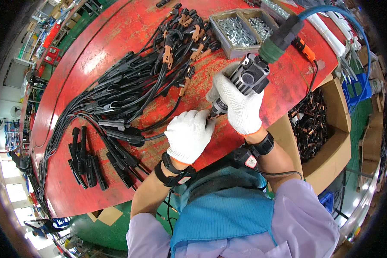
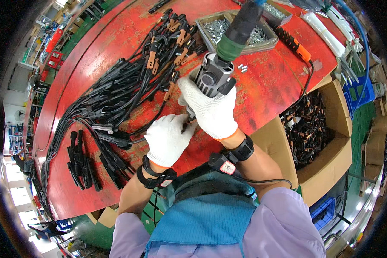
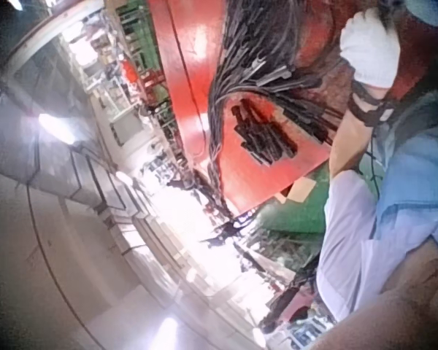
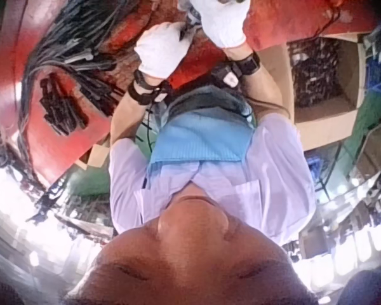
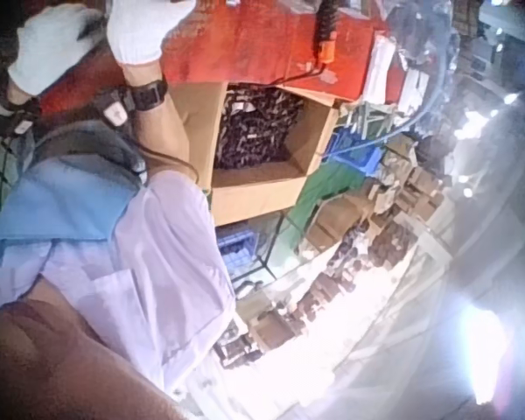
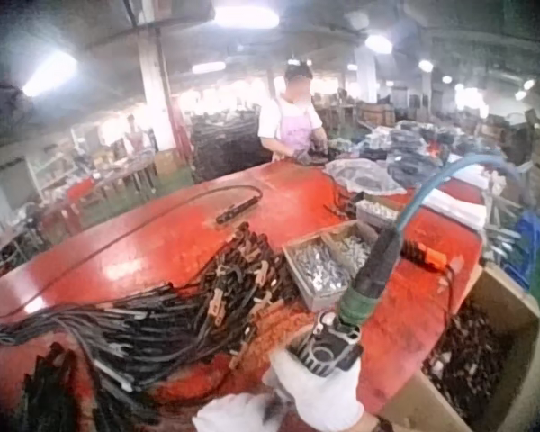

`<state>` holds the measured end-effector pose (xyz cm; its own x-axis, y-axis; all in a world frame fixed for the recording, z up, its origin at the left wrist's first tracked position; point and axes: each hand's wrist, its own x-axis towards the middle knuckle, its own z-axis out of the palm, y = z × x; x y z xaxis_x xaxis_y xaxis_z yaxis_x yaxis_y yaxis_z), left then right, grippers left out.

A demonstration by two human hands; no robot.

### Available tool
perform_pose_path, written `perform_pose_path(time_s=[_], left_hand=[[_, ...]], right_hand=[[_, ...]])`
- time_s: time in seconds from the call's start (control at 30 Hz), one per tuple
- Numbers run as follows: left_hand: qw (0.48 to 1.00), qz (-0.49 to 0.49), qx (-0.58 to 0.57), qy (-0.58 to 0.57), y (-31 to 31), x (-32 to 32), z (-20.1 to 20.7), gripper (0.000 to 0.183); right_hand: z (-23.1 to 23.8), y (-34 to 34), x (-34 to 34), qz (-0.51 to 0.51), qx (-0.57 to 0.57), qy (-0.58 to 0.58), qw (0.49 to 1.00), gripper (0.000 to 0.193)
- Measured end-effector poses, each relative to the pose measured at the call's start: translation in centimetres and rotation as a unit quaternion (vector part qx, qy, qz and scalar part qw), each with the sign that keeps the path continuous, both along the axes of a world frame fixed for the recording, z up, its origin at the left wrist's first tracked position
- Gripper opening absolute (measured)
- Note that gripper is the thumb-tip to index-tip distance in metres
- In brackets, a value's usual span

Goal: The recorder is assembling electrical wire harnesses by attaching connectors and using a powered screwdriver to secure them, then organizing the completed bundles on a large workbench.

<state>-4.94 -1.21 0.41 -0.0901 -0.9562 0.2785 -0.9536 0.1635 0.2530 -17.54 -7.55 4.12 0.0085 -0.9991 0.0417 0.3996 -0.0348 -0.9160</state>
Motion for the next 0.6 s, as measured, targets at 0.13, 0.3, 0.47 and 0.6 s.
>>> perform_pose_path(time_s=[0.13,0.3,0.47,0.6], left_hand=[[0.999,-0.003,0.015,0.031,0.4,0.4,-0.7,0.025],[0.978,0.078,-0.133,0.141,-2.1,1.5,0.6,0.029],[0.992,0.064,-0.059,-0.086,-3.1,3.7,-1.2,0.052],[0.982,0.087,-0.009,-0.169,-1.7,4.7,-3.3,0.06]], right_hand=[[-0.2,-0.5,-1.0,-0.017,-0.03,-0.077,0.996,0.013],[1.3,-2.1,-7.0,-0.029,0.065,0.01,0.997,0.017],[-3.6,-6.3,-13.1,-0.06,0.145,0.124,0.98,0.02],[-7.0,-8.4,-13.9,-0.04,0.158,0.215,0.963,0.032]])
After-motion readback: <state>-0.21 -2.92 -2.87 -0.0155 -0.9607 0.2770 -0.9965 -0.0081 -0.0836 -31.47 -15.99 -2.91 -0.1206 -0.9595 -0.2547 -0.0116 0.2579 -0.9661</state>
